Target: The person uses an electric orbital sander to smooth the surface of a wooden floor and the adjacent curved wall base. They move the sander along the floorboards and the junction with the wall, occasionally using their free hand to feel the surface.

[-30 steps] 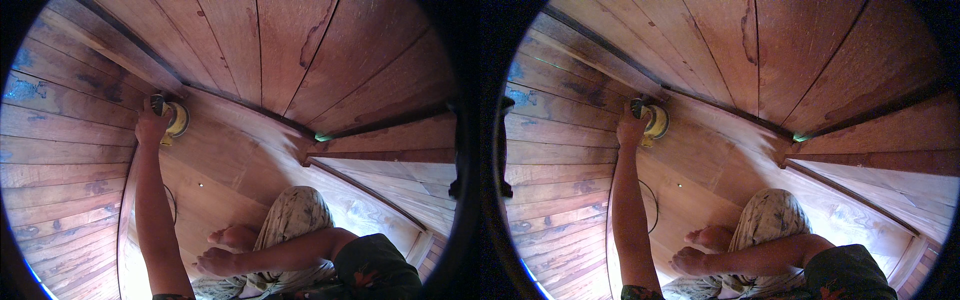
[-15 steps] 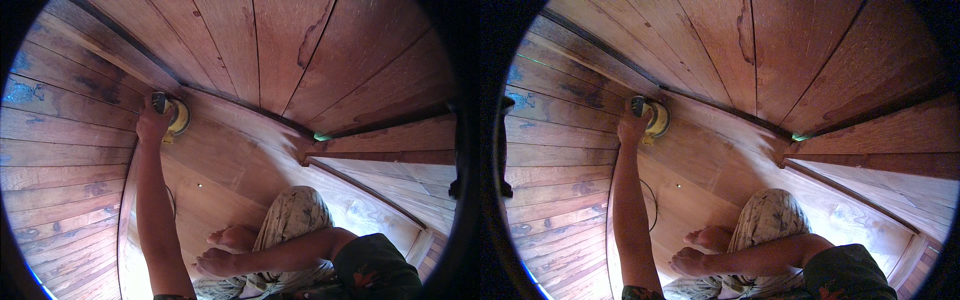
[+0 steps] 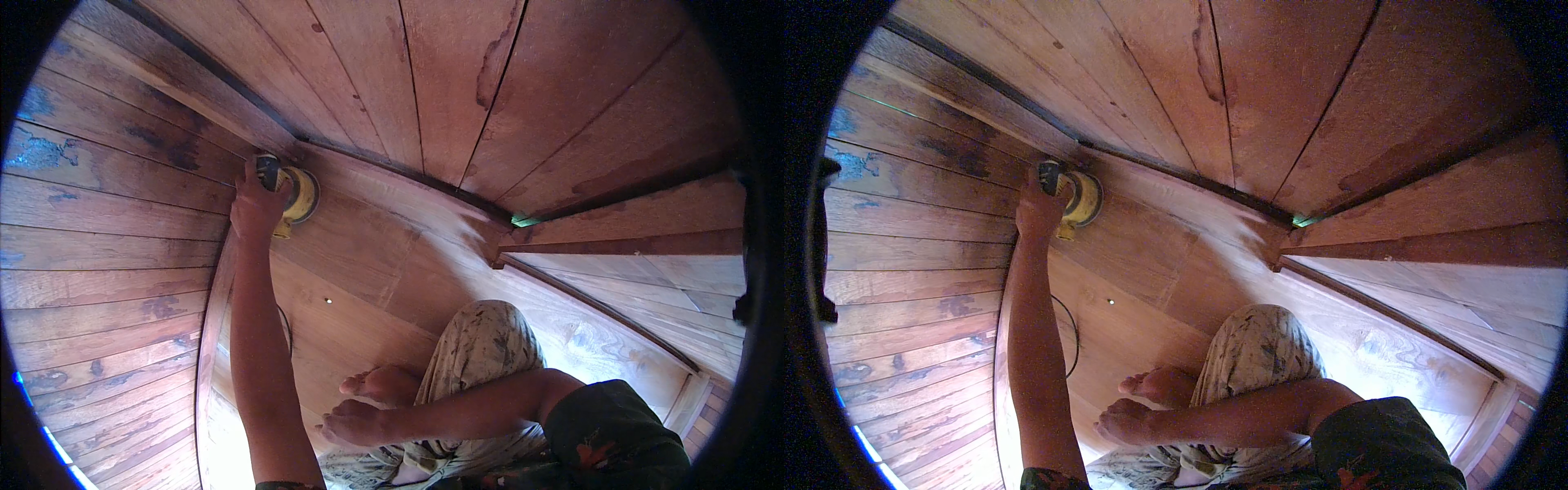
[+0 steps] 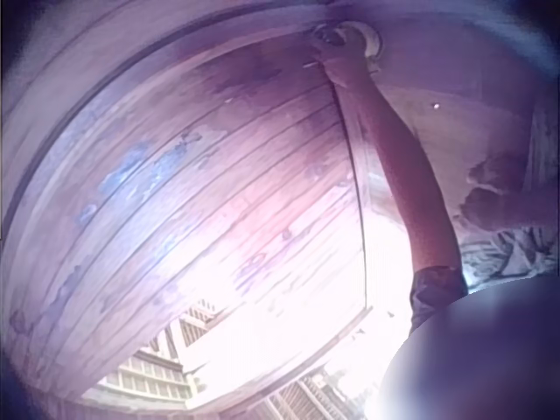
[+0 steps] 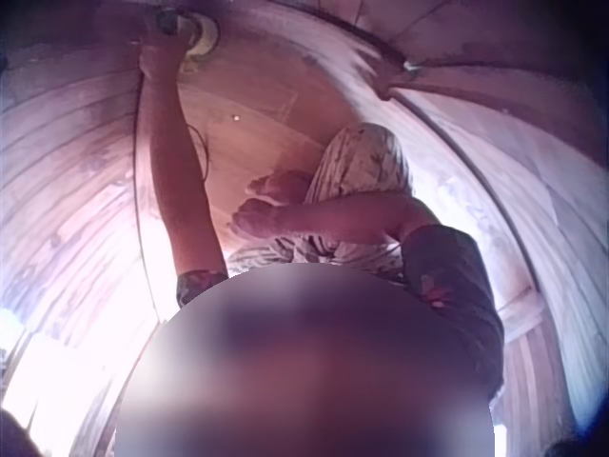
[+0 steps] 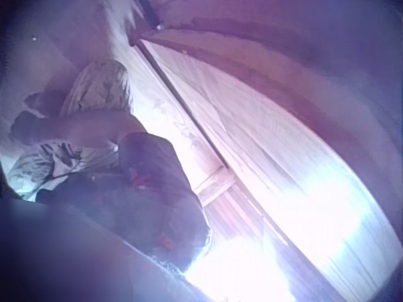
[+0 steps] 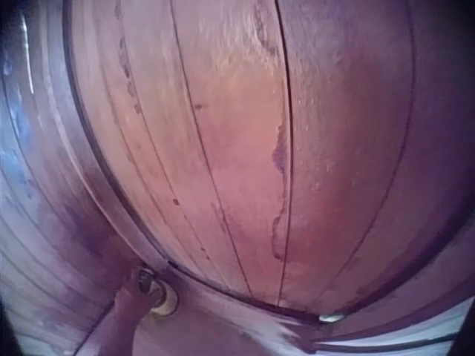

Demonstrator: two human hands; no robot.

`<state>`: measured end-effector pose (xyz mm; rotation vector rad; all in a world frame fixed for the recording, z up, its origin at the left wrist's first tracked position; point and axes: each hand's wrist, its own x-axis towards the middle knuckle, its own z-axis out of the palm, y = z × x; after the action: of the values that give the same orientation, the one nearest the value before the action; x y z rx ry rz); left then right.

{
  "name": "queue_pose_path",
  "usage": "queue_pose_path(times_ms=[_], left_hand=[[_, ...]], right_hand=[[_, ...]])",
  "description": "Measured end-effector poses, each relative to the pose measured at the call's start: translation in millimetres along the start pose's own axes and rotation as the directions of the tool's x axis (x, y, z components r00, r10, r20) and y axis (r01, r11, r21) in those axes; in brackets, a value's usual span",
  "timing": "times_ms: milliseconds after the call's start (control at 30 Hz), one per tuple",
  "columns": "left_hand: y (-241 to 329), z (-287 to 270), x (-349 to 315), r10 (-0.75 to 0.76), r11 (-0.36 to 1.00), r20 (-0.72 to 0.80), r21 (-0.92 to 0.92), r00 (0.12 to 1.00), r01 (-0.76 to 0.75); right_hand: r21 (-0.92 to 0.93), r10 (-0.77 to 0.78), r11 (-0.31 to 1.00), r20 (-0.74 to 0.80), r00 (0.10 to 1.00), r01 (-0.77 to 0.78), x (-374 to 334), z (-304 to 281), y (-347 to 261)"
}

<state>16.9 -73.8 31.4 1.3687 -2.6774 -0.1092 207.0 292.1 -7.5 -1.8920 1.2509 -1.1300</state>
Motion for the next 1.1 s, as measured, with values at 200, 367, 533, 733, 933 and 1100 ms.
queue_pose_path(times_ms=[200,367,533,733,933,1100], left_hand=[[2,-1,-7,0.054,0.998,-0.028,-0.043,0.998,-0.056],[3,0,-10,0.073,0.996,-0.025,-0.055,0.997,-0.074],[5,-1,-13,0.089,0.995,-0.046,-0.042,0.995,-0.091],[4,-3,-14,0.114,0.992,-0.057,-0.039,0.992,-0.117],[3,-3,-16,0.091,0.995,-0.045,-0.038,0.995,-0.092],[3,-3,-16,0.098,0.994,-0.015,-0.055,0.995,-0.098]], right_hand=[[0.019,0.023,1.0,0.041,0.999,-0.024,2,2,-1],[0.098,0.128,0.983,0.236,0.963,-0.155,10,-1,-2],[0.083,0.078,0.993,0.1,0.992,-0.086,5,0,-3],[0.054,0.108,0.991,0.197,0.974,-0.121,9,0,-5],[0.086,0.141,0.981,0.285,0.948,-0.172,11,-1,-4],[-0.055,0.128,0.992,0.374,0.918,-0.116,12,8,-1]])
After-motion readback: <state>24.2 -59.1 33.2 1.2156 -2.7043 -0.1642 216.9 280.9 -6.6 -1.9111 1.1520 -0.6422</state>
